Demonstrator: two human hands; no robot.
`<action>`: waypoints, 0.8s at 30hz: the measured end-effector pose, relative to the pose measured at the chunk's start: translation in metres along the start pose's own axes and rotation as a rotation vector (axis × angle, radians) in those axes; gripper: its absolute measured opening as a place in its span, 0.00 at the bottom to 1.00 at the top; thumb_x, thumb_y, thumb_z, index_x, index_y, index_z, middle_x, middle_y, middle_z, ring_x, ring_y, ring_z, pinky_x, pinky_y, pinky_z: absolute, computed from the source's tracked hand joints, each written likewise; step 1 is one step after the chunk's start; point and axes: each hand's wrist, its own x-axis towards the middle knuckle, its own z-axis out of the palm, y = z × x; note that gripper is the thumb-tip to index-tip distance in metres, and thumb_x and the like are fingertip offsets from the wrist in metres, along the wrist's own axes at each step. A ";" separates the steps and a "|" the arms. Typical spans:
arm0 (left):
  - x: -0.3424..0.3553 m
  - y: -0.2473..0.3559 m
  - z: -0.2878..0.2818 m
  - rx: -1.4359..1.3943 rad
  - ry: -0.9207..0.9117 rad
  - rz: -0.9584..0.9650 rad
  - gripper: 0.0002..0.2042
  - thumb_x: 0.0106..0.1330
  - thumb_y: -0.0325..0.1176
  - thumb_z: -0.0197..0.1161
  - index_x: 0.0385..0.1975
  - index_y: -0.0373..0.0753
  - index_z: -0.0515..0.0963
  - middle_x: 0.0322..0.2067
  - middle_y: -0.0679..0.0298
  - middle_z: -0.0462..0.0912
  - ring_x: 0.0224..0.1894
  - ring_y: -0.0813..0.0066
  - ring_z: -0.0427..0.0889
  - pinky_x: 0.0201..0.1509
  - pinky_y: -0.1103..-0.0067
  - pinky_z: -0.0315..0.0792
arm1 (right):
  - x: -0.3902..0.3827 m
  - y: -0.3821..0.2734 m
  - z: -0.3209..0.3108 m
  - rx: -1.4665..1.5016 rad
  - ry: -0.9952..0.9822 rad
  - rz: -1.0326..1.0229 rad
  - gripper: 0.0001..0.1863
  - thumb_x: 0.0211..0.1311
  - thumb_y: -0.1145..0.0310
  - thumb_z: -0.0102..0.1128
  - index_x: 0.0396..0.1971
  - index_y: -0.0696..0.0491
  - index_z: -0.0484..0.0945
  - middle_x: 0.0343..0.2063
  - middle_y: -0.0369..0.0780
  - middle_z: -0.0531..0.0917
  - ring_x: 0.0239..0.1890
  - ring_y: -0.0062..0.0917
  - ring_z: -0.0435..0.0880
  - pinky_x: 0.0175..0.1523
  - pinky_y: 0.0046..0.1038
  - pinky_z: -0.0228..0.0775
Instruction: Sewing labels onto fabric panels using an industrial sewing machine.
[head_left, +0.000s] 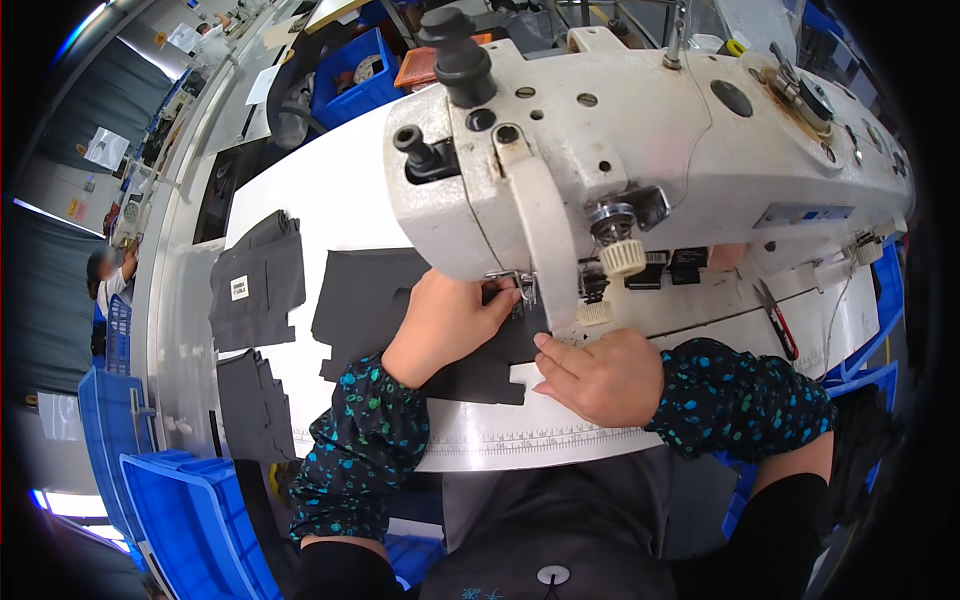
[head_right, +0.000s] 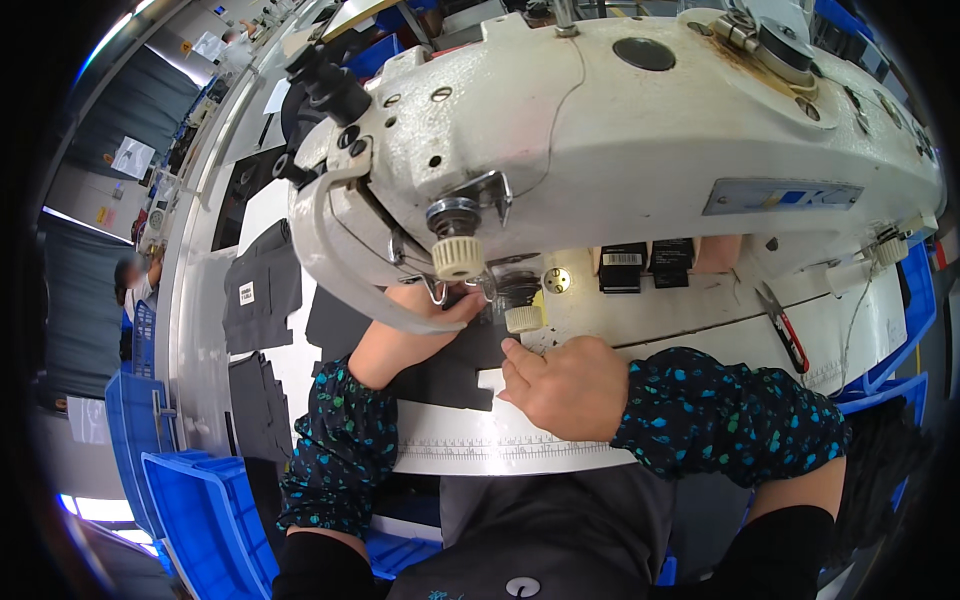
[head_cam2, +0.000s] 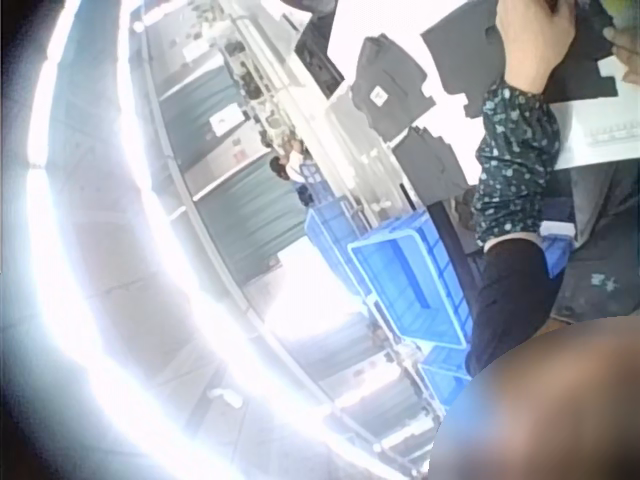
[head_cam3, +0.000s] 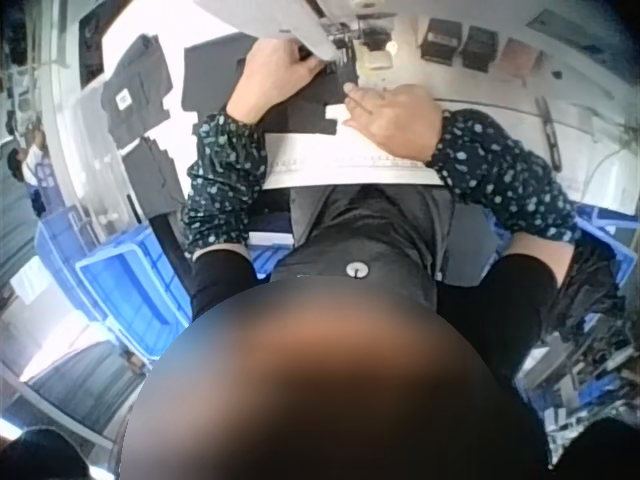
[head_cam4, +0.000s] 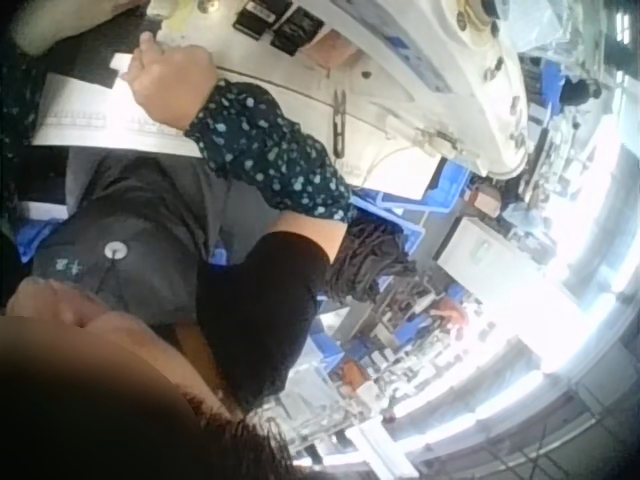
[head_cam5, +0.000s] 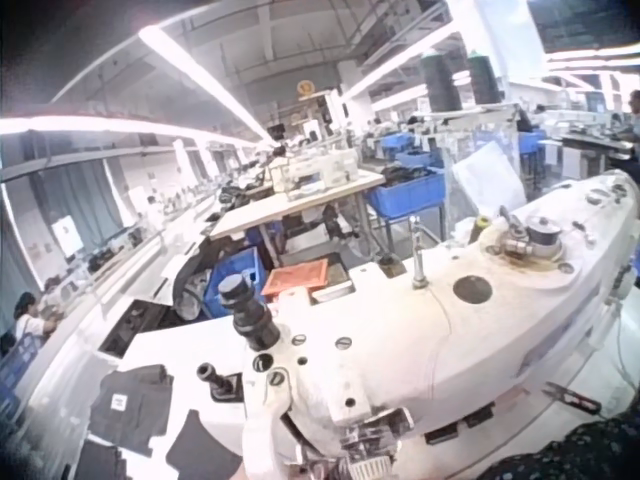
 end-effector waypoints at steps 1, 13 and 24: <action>0.000 0.000 0.000 0.003 0.018 0.017 0.09 0.59 0.33 0.70 0.38 0.39 0.83 0.28 0.60 0.86 0.32 0.55 0.86 0.36 0.65 0.77 | 0.000 0.000 0.000 0.006 -0.009 0.005 0.18 0.62 0.57 0.66 0.38 0.59 0.84 0.45 0.49 0.87 0.23 0.24 0.85 0.25 0.26 0.76; -0.001 -0.001 0.002 -0.019 0.025 0.007 0.08 0.58 0.32 0.70 0.36 0.39 0.84 0.26 0.59 0.85 0.31 0.54 0.84 0.35 0.65 0.77 | 0.002 0.002 -0.002 0.015 -0.006 0.006 0.16 0.62 0.59 0.66 0.36 0.58 0.84 0.43 0.47 0.88 0.23 0.23 0.85 0.26 0.25 0.75; -0.001 -0.001 0.004 -0.022 0.036 0.018 0.09 0.58 0.32 0.70 0.37 0.40 0.83 0.29 0.58 0.86 0.33 0.53 0.85 0.37 0.65 0.77 | 0.003 0.002 -0.001 0.002 0.042 0.026 0.12 0.58 0.61 0.70 0.35 0.54 0.85 0.43 0.42 0.88 0.22 0.22 0.84 0.25 0.25 0.74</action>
